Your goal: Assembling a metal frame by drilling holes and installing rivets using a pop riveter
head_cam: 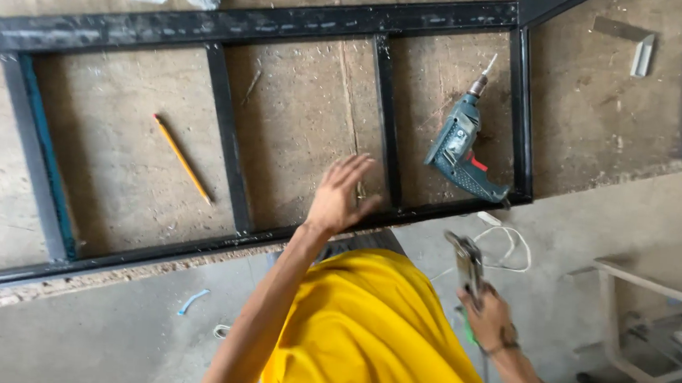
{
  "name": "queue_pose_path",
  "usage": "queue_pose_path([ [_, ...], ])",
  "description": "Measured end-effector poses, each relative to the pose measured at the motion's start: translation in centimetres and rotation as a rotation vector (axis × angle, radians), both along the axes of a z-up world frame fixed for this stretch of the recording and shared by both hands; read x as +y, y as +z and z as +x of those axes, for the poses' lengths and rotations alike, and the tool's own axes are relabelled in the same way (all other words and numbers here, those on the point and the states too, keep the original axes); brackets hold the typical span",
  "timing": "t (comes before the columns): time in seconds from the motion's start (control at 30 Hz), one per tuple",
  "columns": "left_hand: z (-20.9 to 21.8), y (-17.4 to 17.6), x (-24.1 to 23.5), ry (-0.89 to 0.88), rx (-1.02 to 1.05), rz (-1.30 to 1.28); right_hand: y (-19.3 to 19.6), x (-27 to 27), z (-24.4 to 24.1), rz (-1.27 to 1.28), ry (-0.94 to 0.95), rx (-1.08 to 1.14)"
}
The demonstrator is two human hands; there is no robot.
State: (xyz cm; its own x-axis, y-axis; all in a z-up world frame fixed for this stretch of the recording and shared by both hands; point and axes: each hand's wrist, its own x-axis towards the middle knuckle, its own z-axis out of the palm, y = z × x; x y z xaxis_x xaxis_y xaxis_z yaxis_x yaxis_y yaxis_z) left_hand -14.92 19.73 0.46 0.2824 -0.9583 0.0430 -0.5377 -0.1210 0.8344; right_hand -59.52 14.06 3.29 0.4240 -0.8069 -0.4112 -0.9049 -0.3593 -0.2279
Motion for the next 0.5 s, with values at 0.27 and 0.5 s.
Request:
queue_pose_path([
  [0.27, 15.6, -1.5, -0.4, 0.602, -0.538, 0.105, 1.1, -1.1, -5.4, 0.318, -0.308, 0.566],
  [0.5, 21.1, -6.8, -3.0, 0.393, -0.897, 0.524, 7.8, 0.6, 0.5, 0.086, -0.635, -0.315],
])
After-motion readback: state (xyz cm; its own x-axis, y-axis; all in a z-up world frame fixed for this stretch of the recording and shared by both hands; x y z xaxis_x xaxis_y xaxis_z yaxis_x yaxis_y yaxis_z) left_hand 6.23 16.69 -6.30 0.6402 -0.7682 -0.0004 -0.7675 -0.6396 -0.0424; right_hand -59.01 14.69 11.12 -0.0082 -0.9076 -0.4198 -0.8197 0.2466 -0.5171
